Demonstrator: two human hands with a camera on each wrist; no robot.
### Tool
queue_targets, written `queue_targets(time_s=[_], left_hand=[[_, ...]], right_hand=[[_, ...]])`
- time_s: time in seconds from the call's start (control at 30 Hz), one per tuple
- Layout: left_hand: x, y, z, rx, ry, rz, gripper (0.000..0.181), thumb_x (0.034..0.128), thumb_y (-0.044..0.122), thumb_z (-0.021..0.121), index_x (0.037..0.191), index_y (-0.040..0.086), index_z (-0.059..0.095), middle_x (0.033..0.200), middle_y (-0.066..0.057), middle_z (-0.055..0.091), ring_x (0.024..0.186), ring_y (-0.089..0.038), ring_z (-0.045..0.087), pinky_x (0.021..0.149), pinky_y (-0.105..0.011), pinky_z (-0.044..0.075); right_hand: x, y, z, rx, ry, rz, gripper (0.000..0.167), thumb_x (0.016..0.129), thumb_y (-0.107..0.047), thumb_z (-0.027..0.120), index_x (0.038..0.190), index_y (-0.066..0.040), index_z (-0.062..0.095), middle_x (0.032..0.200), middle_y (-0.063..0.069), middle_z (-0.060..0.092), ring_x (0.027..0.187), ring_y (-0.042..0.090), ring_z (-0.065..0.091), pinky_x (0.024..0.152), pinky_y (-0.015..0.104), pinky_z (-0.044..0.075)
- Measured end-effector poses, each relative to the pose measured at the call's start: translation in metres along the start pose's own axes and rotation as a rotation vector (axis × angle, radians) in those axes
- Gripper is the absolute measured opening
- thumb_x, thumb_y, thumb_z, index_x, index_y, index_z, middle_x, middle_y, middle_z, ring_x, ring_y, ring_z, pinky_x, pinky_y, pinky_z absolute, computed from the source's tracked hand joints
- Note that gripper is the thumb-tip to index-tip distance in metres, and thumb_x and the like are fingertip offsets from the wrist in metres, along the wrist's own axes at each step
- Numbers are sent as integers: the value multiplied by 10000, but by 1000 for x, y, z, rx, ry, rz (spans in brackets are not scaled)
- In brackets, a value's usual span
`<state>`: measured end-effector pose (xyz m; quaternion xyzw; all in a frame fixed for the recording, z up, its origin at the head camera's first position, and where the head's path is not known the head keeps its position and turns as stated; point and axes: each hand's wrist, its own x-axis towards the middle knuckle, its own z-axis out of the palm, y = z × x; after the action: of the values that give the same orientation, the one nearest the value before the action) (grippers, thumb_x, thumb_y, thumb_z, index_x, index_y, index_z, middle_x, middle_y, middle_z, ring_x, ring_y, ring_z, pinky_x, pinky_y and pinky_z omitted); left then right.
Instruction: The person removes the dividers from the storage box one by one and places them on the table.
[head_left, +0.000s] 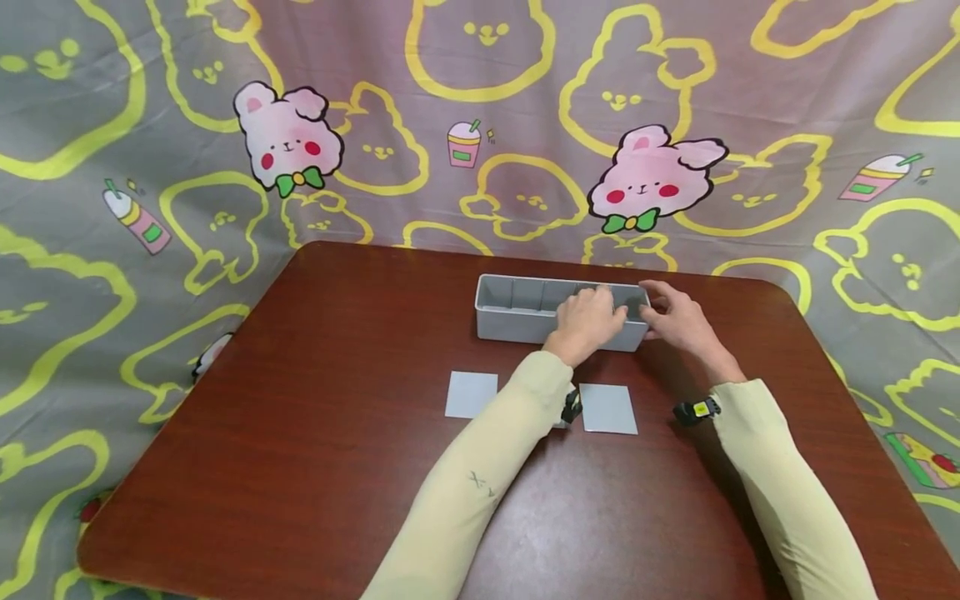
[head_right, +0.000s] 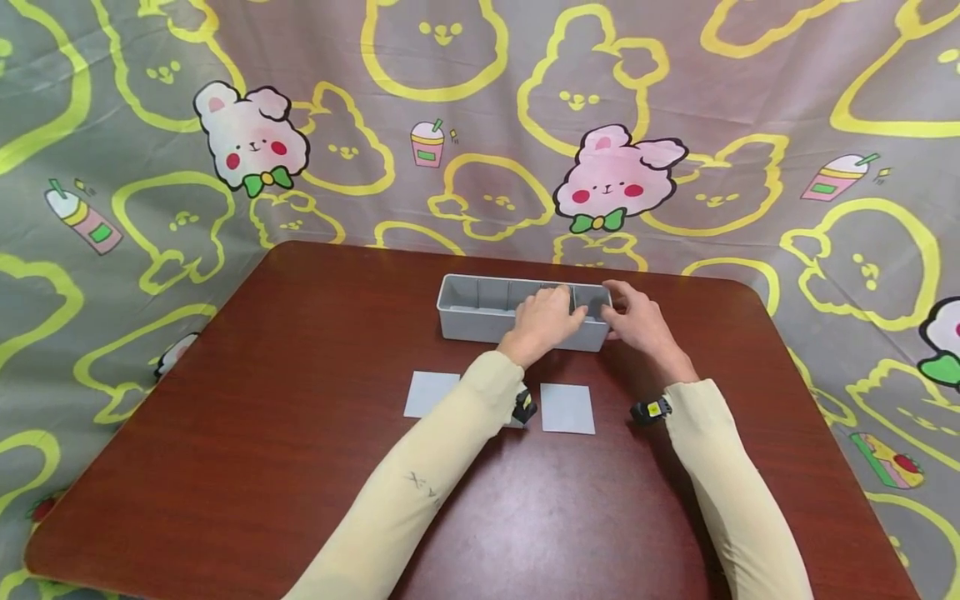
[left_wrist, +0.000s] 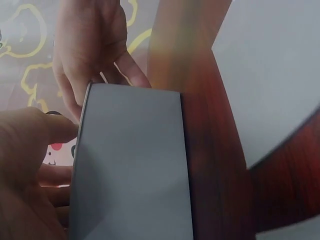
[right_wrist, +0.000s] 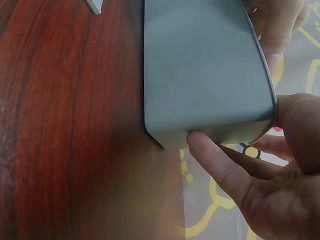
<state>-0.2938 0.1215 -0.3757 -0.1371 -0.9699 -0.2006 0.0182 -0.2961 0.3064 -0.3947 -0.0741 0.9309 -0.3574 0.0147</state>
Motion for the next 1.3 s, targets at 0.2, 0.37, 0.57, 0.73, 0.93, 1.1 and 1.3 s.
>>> queue_targets(time_s=[0.2, 0.37, 0.57, 0.73, 0.93, 1.1, 1.3], left_hand=[[0, 1, 2, 4, 8, -6, 325, 977, 498, 514, 907, 195, 609, 739, 25, 602, 707, -167, 630, 653, -356, 498], [1, 1, 4, -3, 5, -4, 385, 978, 501, 507, 743, 202, 564, 646, 31, 544, 612, -157, 572, 589, -344, 453], [3, 1, 6, -9, -8, -18, 453, 982, 504, 493, 653, 196, 534, 586, 29, 491, 569, -157, 557, 562, -332, 424], [5, 0, 6, -1, -27, -39, 452, 983, 520, 483, 667, 204, 552, 616, 30, 526, 590, -163, 566, 585, -344, 432], [6, 0, 5, -7, -47, -55, 460, 983, 519, 477, 653, 208, 548, 627, 31, 537, 593, -168, 577, 591, -345, 427], [7, -1, 5, -13, -46, -62, 457, 982, 518, 473, 648, 214, 538, 611, 35, 525, 586, -166, 570, 597, -345, 416], [9, 0, 5, -12, -40, -58, 439, 974, 523, 489, 661, 222, 553, 628, 40, 545, 583, -161, 571, 589, -340, 422]], right_hand=[[-1, -1, 2, 1, -3, 7, 543, 1005, -208, 519, 1507, -100, 342, 1308, 321, 545, 791, 287, 725, 730, 444, 587], [-2, -1, 3, 6, 2, 11, 542, 998, -195, 521, 1503, -95, 348, 1304, 310, 556, 773, 258, 724, 717, 430, 590], [-1, 0, 2, -2, 4, 4, 540, 999, -200, 525, 1500, -94, 352, 1297, 310, 561, 772, 266, 724, 713, 428, 590], [0, 0, 3, 0, 2, -3, 537, 999, -203, 523, 1498, -100, 354, 1295, 312, 562, 783, 272, 725, 722, 441, 588], [1, -1, 3, 0, 3, 2, 532, 997, -196, 532, 1491, -96, 363, 1282, 301, 573, 771, 246, 724, 721, 431, 590], [0, -1, 1, -1, -7, -3, 540, 1000, -202, 534, 1496, -91, 353, 1301, 313, 558, 790, 265, 724, 727, 432, 589], [-1, -2, 0, 1, -5, 0, 544, 998, -195, 535, 1495, -73, 350, 1304, 314, 552, 815, 276, 720, 729, 425, 590]])
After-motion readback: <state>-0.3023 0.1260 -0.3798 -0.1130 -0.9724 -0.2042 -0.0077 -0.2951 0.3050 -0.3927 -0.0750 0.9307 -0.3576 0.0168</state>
